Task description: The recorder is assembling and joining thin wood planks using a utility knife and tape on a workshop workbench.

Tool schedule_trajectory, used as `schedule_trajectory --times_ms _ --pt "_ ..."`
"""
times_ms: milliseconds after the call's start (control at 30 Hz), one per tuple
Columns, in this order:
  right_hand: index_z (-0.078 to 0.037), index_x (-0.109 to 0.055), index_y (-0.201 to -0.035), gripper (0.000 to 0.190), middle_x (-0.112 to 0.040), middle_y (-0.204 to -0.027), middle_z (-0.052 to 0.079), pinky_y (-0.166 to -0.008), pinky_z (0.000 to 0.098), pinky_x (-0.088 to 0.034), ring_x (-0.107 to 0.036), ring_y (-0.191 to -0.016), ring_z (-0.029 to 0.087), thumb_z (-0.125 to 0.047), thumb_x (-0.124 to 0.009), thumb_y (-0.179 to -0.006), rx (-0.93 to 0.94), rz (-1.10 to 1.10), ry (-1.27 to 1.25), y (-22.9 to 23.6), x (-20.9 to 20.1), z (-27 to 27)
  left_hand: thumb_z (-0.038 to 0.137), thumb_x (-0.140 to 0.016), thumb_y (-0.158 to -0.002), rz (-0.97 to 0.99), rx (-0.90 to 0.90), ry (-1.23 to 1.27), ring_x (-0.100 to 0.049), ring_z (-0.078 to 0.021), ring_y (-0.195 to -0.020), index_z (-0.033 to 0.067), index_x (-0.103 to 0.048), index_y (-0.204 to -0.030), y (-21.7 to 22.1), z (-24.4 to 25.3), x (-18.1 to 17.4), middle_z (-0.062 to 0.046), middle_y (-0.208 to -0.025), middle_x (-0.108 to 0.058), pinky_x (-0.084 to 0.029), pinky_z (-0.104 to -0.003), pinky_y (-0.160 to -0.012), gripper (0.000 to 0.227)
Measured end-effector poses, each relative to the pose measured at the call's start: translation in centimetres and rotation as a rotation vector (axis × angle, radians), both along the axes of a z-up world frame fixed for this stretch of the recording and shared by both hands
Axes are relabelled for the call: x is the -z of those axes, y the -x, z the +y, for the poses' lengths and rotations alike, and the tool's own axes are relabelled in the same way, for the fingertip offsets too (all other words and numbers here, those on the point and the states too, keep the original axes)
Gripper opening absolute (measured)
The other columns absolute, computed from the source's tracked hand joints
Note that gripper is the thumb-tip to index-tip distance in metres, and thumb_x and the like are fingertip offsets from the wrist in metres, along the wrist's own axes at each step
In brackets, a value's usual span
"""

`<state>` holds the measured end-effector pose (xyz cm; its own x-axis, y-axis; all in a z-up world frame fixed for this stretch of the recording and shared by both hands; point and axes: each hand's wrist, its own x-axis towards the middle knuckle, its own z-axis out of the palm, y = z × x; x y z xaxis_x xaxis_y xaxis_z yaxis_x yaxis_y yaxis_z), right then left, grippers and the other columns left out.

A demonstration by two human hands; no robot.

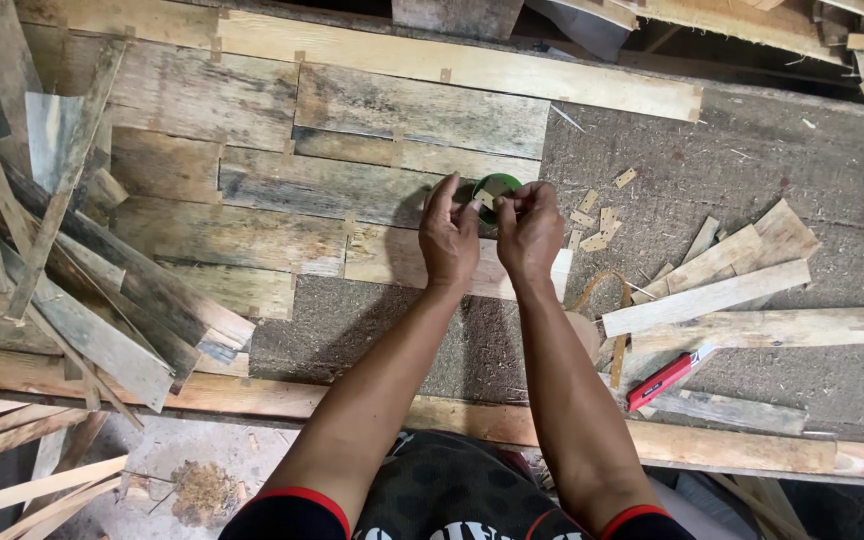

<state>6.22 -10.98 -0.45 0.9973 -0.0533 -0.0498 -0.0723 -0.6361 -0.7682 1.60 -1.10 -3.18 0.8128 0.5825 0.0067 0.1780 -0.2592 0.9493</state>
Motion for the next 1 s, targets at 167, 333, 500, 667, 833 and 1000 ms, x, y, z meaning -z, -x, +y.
schedule_trajectory --times_ms 167,333,500,667,833,1000 --pt "-0.007 -0.058 -0.099 0.018 -0.075 -0.083 0.009 -0.058 0.0335 -0.061 -0.073 -0.066 0.018 -0.007 -0.074 -0.091 -0.008 -0.002 0.11 -0.1 -0.3 0.2 0.029 -0.079 -0.088 0.261 -0.035 0.076 -0.065 -0.0257 -0.112 0.003 -0.047 -0.145 -1.8 -0.5 1.6 -0.017 -0.139 -0.059 -0.057 -0.037 -0.094 0.07" --pt "-0.006 -0.056 -0.102 0.023 -0.076 -0.084 0.011 -0.059 0.0372 -0.061 -0.074 -0.067 0.021 -0.009 -0.076 -0.091 -0.037 -0.013 0.183 -0.3 0.0 0.2 0.033 -0.084 -0.085 0.322 -0.074 0.108 -0.061 -0.0279 -0.12 0.0018 -0.046 -0.144 -2.9 -0.7 4.5 -0.018 -0.139 -0.059 -0.052 -0.042 -0.099 0.076" --pt "-0.005 -0.051 -0.105 0.025 -0.076 -0.087 0.016 -0.058 0.0366 -0.062 -0.075 -0.069 0.024 -0.008 -0.073 -0.093 -0.077 0.014 0.191 -0.3 0.3 -0.4 0.032 -0.086 -0.078 0.367 -0.143 0.232 -0.061 -0.0293 -0.122 0.0053 -0.048 -0.139 -3.3 -0.7 1.7 -0.016 -0.138 -0.059 -0.051 -0.044 -0.103 0.077" --pt "-0.006 -0.05 -0.104 0.02 -0.074 -0.091 0.018 -0.054 0.0319 -0.063 -0.075 -0.07 0.022 -0.005 -0.069 -0.096 -0.056 0.03 0.15 0.1 -0.7 -1.4 0.031 -0.087 -0.078 0.374 -0.17 0.261 -0.06 -0.0298 -0.125 0.0064 -0.05 -0.136 -3.3 -1.4 3.4 -0.016 -0.137 -0.059 -0.051 -0.045 -0.105 0.073" --pt "-0.005 -0.048 -0.106 0.021 -0.072 -0.094 0.015 -0.063 0.028 -0.064 -0.075 -0.081 0.019 0.002 -0.066 -0.097 -0.039 -0.003 -0.011 0.1 -0.2 -3.3 0.033 -0.086 -0.083 0.312 -0.16 0.211 -0.06 -0.0286 -0.121 0.0061 -0.051 -0.136 -2.7 -1.4 2.6 -0.016 -0.133 -0.06 -0.051 -0.045 -0.103 0.069" --pt "-0.004 -0.046 -0.112 0.026 -0.067 -0.094 0.011 -0.079 0.0284 -0.062 -0.07 -0.089 0.018 0.006 -0.066 -0.098 -0.169 -0.036 -0.242 -0.4 -1.0 -3.3 0.028 -0.08 -0.09 0.098 -0.063 -0.072 -0.062 -0.0196 -0.088 0.008 -0.055 -0.136 -1.0 -0.5 -0.3 -0.01 -0.117 -0.068 -0.057 -0.041 -0.073 0.055"
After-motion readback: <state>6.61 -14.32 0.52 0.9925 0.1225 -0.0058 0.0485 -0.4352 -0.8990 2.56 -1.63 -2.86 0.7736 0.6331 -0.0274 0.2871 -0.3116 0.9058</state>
